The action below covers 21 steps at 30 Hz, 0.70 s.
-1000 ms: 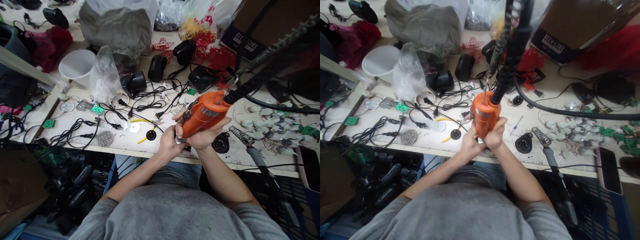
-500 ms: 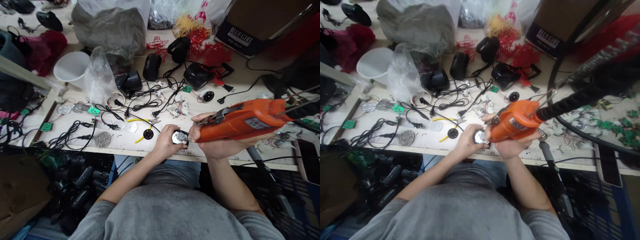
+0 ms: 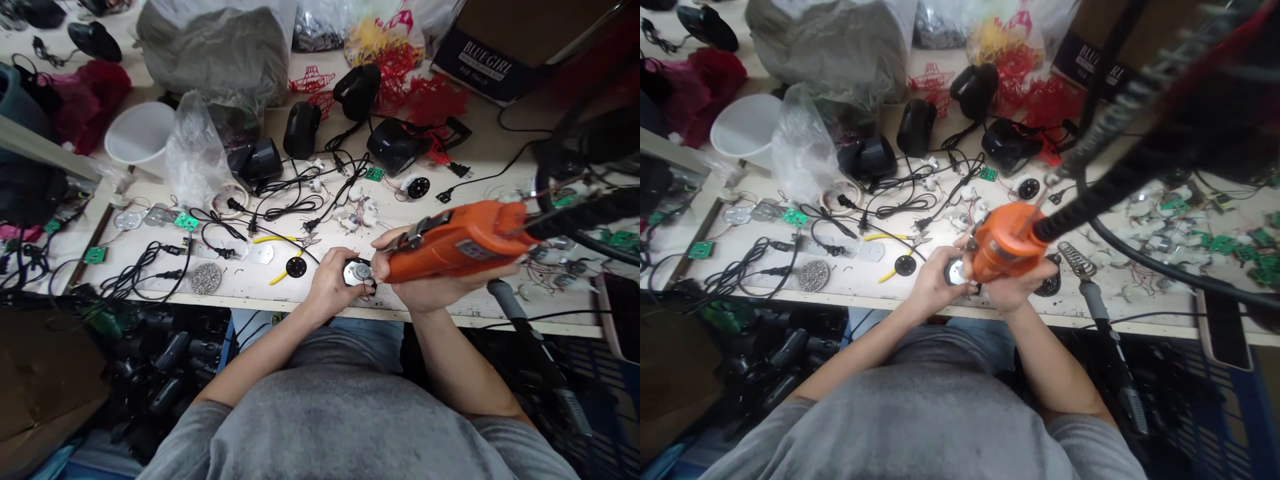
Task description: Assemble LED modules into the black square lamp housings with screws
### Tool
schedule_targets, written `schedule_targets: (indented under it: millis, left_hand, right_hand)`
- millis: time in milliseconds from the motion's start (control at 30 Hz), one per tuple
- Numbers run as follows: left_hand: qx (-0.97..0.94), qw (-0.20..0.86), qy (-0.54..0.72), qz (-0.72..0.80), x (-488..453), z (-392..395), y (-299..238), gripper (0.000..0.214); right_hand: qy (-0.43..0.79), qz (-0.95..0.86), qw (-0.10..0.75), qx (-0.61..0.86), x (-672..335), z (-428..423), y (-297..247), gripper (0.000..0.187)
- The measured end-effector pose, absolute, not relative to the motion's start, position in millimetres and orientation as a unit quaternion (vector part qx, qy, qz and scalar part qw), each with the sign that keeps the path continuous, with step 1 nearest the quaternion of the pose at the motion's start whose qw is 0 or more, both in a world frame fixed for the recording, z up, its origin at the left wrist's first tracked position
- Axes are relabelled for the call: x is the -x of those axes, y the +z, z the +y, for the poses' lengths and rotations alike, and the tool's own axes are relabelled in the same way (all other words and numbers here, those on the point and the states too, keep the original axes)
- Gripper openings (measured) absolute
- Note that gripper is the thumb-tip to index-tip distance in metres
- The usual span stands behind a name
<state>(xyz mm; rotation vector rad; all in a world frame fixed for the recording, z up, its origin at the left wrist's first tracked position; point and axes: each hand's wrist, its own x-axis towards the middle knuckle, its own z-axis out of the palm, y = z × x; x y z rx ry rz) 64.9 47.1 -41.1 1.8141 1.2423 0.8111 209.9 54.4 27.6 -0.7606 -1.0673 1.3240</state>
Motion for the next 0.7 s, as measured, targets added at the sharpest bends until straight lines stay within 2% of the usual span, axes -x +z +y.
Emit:
schedule_targets:
  millis: [233, 367, 533, 700]
  left_hand:
    - [-0.72, 0.389, 0.303, 0.488, -63.5, 47.1, -40.3, 0.057]
    - [-0.772, 0.33, 0.296, 0.455, -59.7, 45.9, -33.4, 0.058]
    - [-0.841, 0.278, 0.216, 0.411, -56.8, 51.7, -18.0, 0.034]
    - [-0.864, 0.262, 0.172, 0.393, -58.3, 58.8, -13.5, 0.022]
  right_hand:
    - [0.564, -0.457, 0.619, 0.3, -203.9, 56.8, 33.6, 0.087]
    - [0.518, -0.465, 0.66, 0.282, -222.9, 37.5, 25.9, 0.092]
    - [0.533, -0.459, 0.659, 0.268, -229.1, 22.1, 9.2, 0.088]
    - [0.524, -0.452, 0.659, 0.295, -223.5, 26.4, 5.0, 0.088]
